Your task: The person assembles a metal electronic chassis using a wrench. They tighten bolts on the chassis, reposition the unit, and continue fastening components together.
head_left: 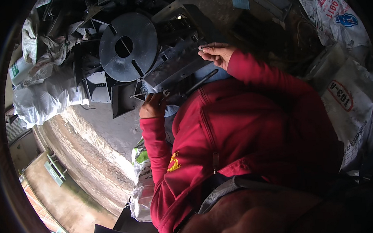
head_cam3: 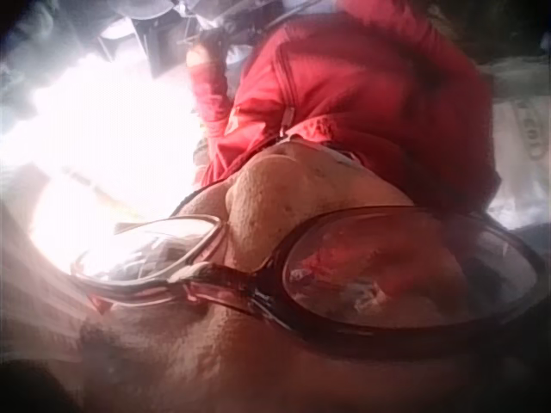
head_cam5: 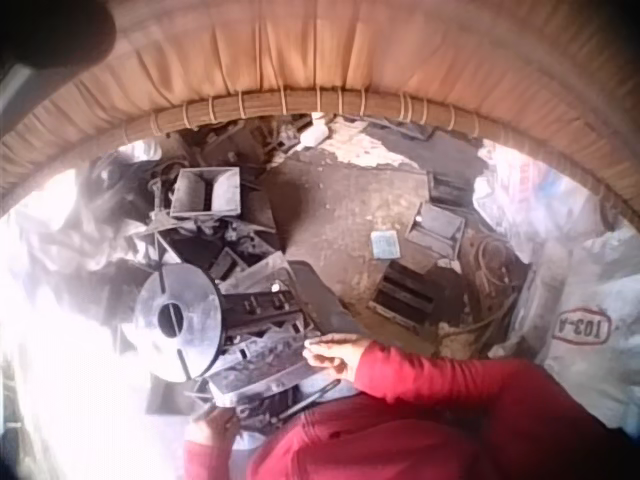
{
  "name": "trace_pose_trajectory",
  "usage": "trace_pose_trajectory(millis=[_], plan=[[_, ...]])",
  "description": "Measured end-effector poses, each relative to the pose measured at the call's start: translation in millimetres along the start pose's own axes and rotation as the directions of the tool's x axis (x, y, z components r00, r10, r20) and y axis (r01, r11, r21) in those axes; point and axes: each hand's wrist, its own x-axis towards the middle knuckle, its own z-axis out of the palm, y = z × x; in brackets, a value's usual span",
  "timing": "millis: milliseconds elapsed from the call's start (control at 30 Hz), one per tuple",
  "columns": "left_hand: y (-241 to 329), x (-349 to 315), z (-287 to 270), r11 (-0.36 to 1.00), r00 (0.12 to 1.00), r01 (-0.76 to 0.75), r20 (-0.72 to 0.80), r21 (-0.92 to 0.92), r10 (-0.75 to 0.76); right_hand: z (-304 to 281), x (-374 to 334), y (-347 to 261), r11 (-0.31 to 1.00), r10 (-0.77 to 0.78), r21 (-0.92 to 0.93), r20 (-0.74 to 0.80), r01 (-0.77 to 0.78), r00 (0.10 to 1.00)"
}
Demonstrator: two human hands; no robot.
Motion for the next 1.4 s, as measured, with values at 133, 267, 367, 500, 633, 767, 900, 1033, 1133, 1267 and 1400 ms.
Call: trace_pose_trajectory(millis=[133,267,367,500,633,767,900,1033,1133,1267,1400], plan=[[5,-25,15,0.996,0.994,0.082,-0.069,-0.025,-0.083,12,1,-4,0.999,-0.002,0.040,-0.077,0.005,0.997],[16,-28,29,0.995,0.975,0.093,-0.197,-0.035,-0.098,7,14,-4,0.998,0.068,-0.006,-0.078,-0.068,0.995],[16,-23,29,0.999,0.979,0.031,-0.203,0.022,-0.026,7,18,-3,0.996,0.092,0.014,-0.077,-0.091,0.993],[17,-16,25,0.997,0.979,0.040,-0.196,-0.063,-0.052,7,19,-1,0.999,0.040,-0.019,0.023,-0.039,0.999],[18,-15,23,0.985,0.973,0.030,-0.219,-0.171,-0.068,22,13,0,0.985,-0.110,-0.143,-0.084,0.097,0.990],[18,-10,23,0.989,0.977,0.025,-0.207,-0.145,-0.055,39,2,0,0.952,-0.235,-0.229,-0.122,0.203,0.964],[14,-9,29,0.994,0.976,0.038,-0.208,-0.100,-0.058,28,7,3,0.957,-0.264,-0.138,-0.034,0.257,0.964],[10,-8,26,0.978,0.979,0.033,-0.189,-0.208,-0.073,28,7,2,0.961,-0.274,-0.031,-0.026,0.273,0.961],[25,-2,15,0.892,0.969,0.180,-0.082,-0.414,-0.234,18,9,2,0.979,-0.202,-0.008,-0.004,0.202,0.979],[66,31,-1,0.694,0.977,-0.060,-0.184,-0.718,-0.106,33,-1,-5,0.977,-0.213,0.001,-0.081,0.214,0.974],[92,73,-9,0.749,0.933,-0.290,-0.351,-0.595,0.083,44,-2,-7,0.969,-0.243,-0.062,-0.115,0.237,0.963]])
